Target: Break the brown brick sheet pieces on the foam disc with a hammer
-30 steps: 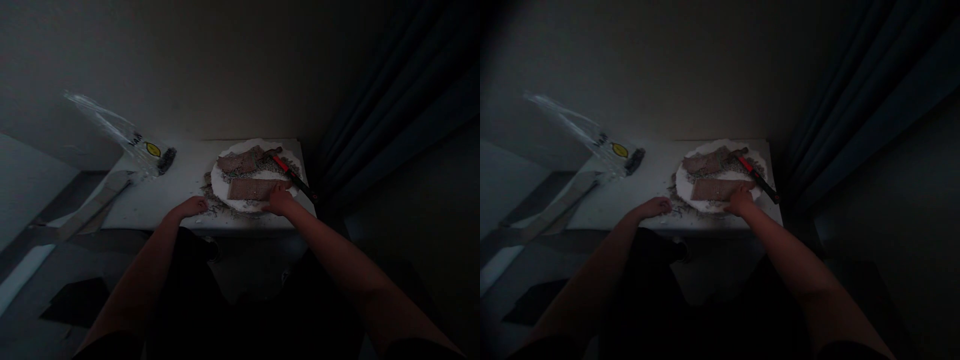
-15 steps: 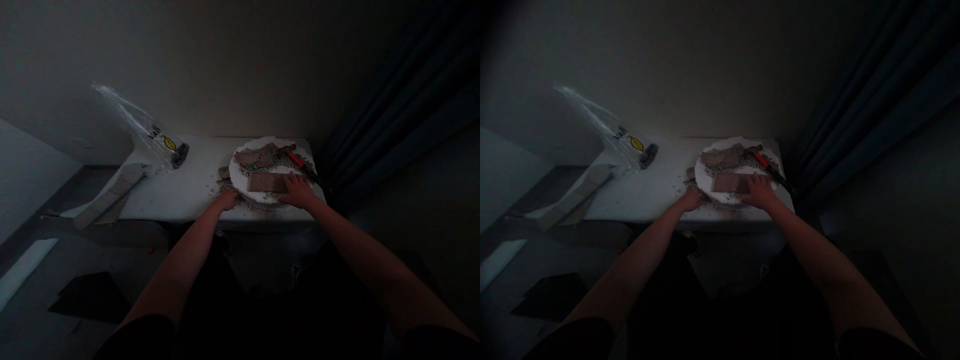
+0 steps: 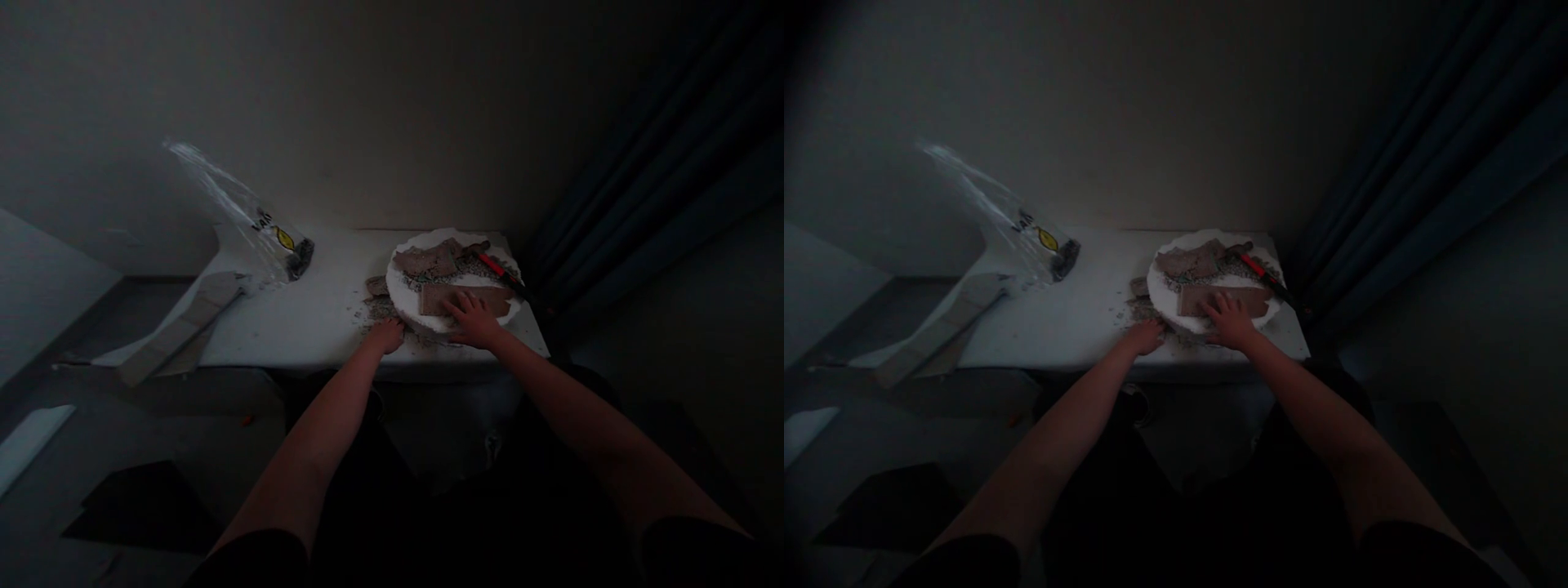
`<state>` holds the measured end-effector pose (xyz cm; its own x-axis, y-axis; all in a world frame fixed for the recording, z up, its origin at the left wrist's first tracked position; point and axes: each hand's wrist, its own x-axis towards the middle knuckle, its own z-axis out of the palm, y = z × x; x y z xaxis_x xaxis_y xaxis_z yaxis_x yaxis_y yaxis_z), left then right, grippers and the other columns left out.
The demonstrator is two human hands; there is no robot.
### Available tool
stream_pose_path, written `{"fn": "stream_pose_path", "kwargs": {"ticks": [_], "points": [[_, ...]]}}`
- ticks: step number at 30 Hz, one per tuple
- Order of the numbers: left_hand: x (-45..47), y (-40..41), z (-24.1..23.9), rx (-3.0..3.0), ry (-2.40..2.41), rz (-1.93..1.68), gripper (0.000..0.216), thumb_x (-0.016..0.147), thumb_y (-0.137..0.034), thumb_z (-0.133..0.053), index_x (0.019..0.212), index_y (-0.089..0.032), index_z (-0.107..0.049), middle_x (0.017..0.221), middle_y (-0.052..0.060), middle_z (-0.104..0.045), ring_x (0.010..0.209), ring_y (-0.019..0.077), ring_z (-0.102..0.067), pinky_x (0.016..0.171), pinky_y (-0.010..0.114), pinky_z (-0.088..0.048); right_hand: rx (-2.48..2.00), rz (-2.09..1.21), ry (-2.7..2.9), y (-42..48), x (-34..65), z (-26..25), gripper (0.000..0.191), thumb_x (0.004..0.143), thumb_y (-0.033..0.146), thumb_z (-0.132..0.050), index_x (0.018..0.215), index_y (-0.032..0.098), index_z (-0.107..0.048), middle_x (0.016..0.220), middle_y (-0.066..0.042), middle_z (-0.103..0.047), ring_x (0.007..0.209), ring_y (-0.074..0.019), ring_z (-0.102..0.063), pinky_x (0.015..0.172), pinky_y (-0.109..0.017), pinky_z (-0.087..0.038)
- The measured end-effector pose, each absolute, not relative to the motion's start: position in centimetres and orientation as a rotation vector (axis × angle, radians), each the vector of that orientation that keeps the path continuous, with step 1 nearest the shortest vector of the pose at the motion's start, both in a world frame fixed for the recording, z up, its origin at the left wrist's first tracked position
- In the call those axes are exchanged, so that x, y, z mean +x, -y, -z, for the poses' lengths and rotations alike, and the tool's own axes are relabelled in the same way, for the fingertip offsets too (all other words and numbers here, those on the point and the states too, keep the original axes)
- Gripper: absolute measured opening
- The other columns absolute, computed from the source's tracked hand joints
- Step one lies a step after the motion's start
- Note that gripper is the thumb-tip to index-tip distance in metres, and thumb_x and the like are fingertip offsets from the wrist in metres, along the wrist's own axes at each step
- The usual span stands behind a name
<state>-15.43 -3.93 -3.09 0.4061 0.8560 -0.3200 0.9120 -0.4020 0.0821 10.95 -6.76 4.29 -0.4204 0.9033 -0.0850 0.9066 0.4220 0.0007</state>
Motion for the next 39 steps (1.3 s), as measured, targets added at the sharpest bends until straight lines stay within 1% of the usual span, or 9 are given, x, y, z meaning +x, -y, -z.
{"fn": "stream_pose_path", "kwargs": {"ticks": [4,8,11,16,24,28,32,35,39], "points": [[-15.3,4.2,3.3,2.494,-1.573,0.202,0.042,0.092,-0.032,-0.057,0.129,-0.014,-0.064,0.134,0.018,-0.061,0.129,0.0336,-0.051,0.102,0.043,-0.047,1.758,0.051,-2.731,8.6,11.7,-4.7,0.088,0.085,0.056,-0.068,0.158,0.023,-0.033,0.166,-0.018,-0.021,0.152,-0.0371,-0.014,0.118,-0.056,-0.022],[-14.3,4.2,3.7,2.449,-1.728,0.085,0.034,0.095,-0.03,-0.05,0.115,-0.011,-0.07,0.124,0.019,-0.064,0.125,0.0322,-0.054,0.101,0.041,-0.048,1.973,0.106,-2.923,12.2,13.4,-2.2,0.073,0.088,0.05,-0.065,0.151,0.021,-0.043,0.158,-0.019,-0.033,0.148,-0.0377,-0.025,0.116,-0.058,-0.031],[-13.5,4.1,4.2,2.388,-1.849,0.019,0.032,0.093,-0.023,-0.051,0.114,-0.009,-0.07,0.125,0.019,-0.064,0.123,0.0308,-0.056,0.101,0.039,-0.047,2.133,0.226,-3.027,15.1,14.1,0.3,0.06,0.089,0.04,-0.063,0.144,0.022,-0.048,0.146,-0.019,-0.044,0.138,-0.0369,-0.039,0.111,-0.06,-0.038],[-13.0,3.4,4.7,2.274,-1.885,-0.073,0.035,0.087,-0.012,-0.051,0.117,-0.009,-0.069,0.124,0.02,-0.067,0.116,0.0286,-0.063,0.097,0.034,-0.05,2.257,0.385,-3.067,16.8,13.2,1.1,0.051,0.089,0.033,-0.063,0.138,0.023,-0.051,0.139,-0.018,-0.048,0.133,-0.0336,-0.045,0.11,-0.057,-0.042],[-14.1,2.2,1.3,1.982,-2.035,-0.11,0.029,0.09,-0.023,-0.05,0.108,-0.014,-0.071,0.114,0.02,-0.072,0.109,0.0334,-0.068,0.084,0.038,-0.053,2.234,0.442,-3.183,17.4,12.1,-3.1,0.046,0.09,0.032,-0.064,0.134,0.022,-0.054,0.135,-0.016,-0.051,0.129,-0.0298,-0.048,0.111,-0.052,-0.042],[-14.9,0.5,-1.8,1.864,-2.112,-0.308,0.021,0.091,-0.029,-0.052,0.099,-0.019,-0.068,0.109,0.015,-0.074,0.104,0.0287,-0.069,0.081,0.035,-0.051,2.209,0.509,-3.216,17.0,13.6,-3.4,0.037,0.092,0.03,-0.062,0.128,0.021,-0.057,0.124,-0.014,-0.056,0.12,-0.0267,-0.054,0.106,-0.047,-0.046],[-13.2,-0.8,-3.7,1.86,-1.966,-0.568,0.013,0.09,-0.03,-0.056,0.089,-0.019,-0.062,0.092,0.008,-0.073,0.089,0.0235,-0.069,0.077,0.032,-0.049,2.117,0.478,-3.205,12.5,15.8,-4.5,0.026,0.092,0.03,-0.062,0.115,0.019,-0.062,0.113,-0.012,-0.061,0.109,-0.0249,-0.059,0.099,-0.041,-0.049],[-9.7,-1.1,-4.1,1.901,-1.709,-0.804,0.013,0.088,-0.032,-0.057,0.082,-0.021,-0.058,0.079,0.003,-0.069,0.077,0.0194,-0.066,0.072,0.03,-0.048,2.279,0.322,-3.119,7.8,16.7,-6.3,0.016,0.092,0.023,-0.06,0.104,0.015,-0.065,0.105,-0.013,-0.064,0.103,-0.0246,-0.061,0.094,-0.038,-0.048],[-4.4,-1.1,-4.1,1.921,-1.322,-1.006,0.015,0.089,-0.036,-0.057,0.085,-0.022,-0.057,0.077,0.0,-0.066,0.072,0.016,-0.063,0.069,0.027,-0.047,2.141,0.5,-3.031,4.6,15.9,-6.8,0.015,0.095,0.027,-0.058,0.1,0.017,-0.068,0.088,-0.006,-0.068,0.08,-0.0181,-0.062,0.075,-0.029,-0.046]]}}
